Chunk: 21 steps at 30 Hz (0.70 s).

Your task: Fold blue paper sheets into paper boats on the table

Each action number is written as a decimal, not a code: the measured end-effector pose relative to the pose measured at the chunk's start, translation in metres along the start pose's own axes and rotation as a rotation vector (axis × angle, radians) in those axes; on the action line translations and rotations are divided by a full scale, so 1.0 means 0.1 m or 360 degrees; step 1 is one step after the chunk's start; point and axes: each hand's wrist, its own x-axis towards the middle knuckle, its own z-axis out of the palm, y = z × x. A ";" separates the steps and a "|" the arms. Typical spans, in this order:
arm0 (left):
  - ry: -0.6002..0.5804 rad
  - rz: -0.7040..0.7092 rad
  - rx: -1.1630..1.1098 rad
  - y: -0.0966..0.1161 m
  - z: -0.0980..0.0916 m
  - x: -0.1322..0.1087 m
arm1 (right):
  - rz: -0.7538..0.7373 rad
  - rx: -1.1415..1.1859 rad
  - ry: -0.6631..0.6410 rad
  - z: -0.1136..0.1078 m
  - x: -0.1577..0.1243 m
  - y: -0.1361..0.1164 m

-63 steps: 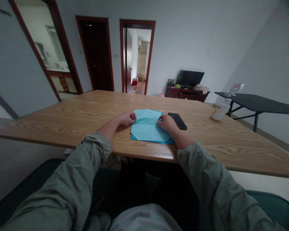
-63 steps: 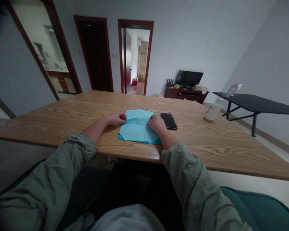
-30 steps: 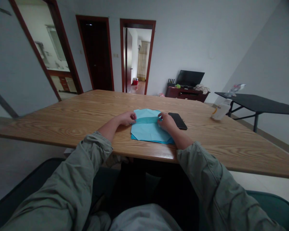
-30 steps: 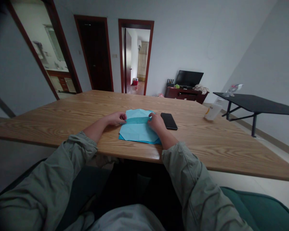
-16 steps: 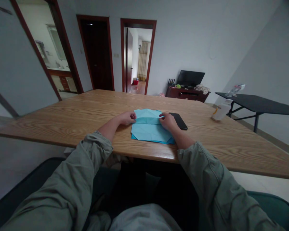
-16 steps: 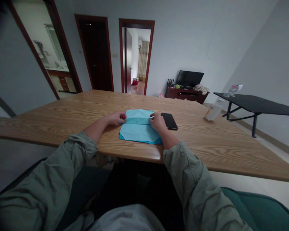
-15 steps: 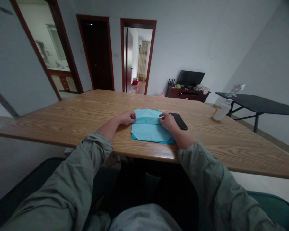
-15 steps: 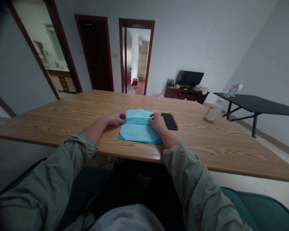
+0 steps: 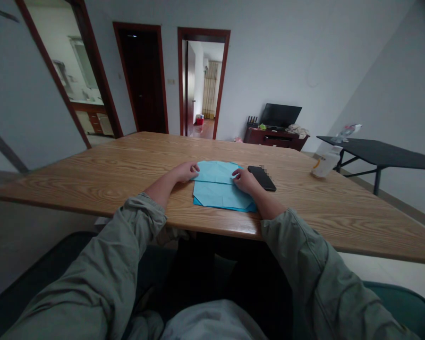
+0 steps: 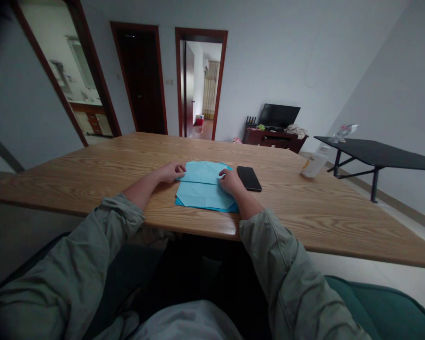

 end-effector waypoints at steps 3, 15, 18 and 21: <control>-0.0013 -0.0054 0.0120 0.01 -0.01 -0.01 | -0.0029 -0.0070 -0.0034 0.00 0.00 0.00; -0.0066 -0.0111 0.0196 0.04 -0.03 -0.04 | -0.0044 -0.0281 -0.0104 -0.05 -0.03 -0.01; -0.0070 -0.0112 0.0198 0.05 -0.03 -0.03 | -0.0279 -0.0173 0.0181 -0.23 -0.26 -0.29; -0.0098 -0.0088 0.0180 0.03 -0.02 -0.01 | -0.0705 0.0155 0.0608 -0.55 -0.75 -0.67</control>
